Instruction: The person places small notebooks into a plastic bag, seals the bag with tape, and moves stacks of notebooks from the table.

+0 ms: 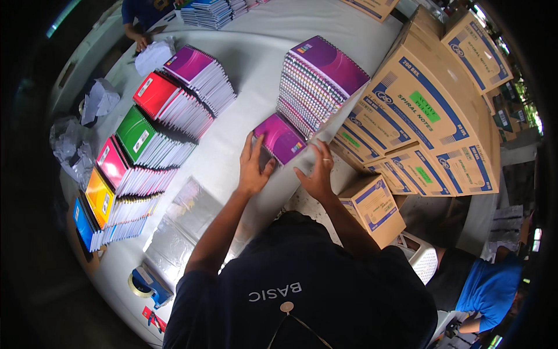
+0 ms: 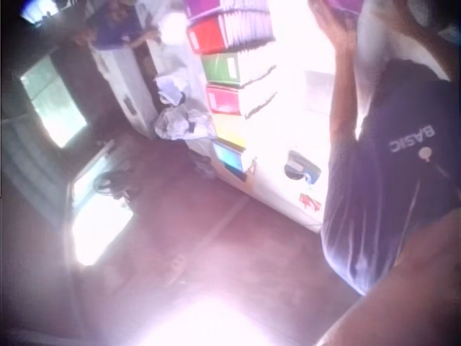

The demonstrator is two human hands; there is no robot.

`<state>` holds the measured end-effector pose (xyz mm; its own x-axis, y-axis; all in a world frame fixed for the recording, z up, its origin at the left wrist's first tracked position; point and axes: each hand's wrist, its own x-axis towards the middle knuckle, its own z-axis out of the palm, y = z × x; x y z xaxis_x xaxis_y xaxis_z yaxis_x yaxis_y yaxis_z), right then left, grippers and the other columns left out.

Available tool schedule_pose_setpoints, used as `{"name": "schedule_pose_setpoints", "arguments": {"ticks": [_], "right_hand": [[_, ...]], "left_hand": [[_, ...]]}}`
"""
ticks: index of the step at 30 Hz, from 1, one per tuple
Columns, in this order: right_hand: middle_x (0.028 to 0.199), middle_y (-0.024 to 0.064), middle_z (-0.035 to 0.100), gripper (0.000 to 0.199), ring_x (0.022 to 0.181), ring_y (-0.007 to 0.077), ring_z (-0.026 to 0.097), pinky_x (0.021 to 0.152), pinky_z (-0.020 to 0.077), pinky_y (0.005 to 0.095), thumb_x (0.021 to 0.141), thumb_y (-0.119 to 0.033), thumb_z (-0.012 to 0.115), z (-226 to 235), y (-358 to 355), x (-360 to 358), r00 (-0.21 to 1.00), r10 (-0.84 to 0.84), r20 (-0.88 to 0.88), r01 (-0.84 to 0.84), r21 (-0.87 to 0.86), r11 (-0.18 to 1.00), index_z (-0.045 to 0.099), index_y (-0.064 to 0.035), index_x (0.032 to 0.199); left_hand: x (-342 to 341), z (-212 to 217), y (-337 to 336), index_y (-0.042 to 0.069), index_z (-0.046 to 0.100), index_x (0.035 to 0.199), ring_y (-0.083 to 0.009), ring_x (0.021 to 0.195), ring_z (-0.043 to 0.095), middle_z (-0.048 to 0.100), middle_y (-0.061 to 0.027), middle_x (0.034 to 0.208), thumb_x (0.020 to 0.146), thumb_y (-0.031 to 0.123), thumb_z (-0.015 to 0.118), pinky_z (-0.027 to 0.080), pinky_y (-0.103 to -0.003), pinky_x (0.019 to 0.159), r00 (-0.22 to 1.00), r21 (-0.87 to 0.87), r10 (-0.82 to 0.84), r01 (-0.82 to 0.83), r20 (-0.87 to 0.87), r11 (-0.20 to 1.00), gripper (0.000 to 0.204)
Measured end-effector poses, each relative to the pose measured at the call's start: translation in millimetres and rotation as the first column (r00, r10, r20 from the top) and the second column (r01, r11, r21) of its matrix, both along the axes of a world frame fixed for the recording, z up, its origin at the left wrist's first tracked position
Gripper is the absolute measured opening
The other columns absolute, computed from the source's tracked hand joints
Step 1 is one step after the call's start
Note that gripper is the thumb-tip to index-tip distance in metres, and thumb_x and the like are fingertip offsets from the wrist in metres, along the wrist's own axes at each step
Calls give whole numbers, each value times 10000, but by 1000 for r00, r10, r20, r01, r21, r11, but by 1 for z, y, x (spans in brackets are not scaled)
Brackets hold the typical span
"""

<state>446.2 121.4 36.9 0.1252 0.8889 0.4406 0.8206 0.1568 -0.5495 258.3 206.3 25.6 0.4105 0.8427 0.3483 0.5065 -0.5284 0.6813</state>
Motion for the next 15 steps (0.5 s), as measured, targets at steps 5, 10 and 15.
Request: {"name": "schedule_pose_setpoints", "arguments": {"ticks": [5,10,15], "right_hand": [[1428,256,168,973,1323,383,204,1062,217,479,684,-171,786,50,31,29,934,-63,-353,190,338,922,151,8,1398],[1382,198,307,752,1297,446,243,1030,278,529,619,-187,834,154,78,42,999,-43,-33,54,499,865,466,-49,1260],[1269,102,486,461,1251,393,347,1010,322,497,615,-110,808,146,123,84,999,-27,43,1,514,858,623,-87,1037]], "left_hand": [[41,-20,-13,29,-3,1445,-361,1374,155,35,-268,1469,765,250,734,208,-406,1098,807,-508,287,19,517,861,1028],[88,-2,-12,47,-60,1437,-438,1381,-22,-55,-306,1458,575,189,844,153,-452,1109,896,-332,353,-257,271,908,1257],[123,15,-5,54,-94,1438,-468,1372,-34,-162,-338,1433,602,182,831,190,-464,1100,836,-490,442,-251,325,835,1254]]}}
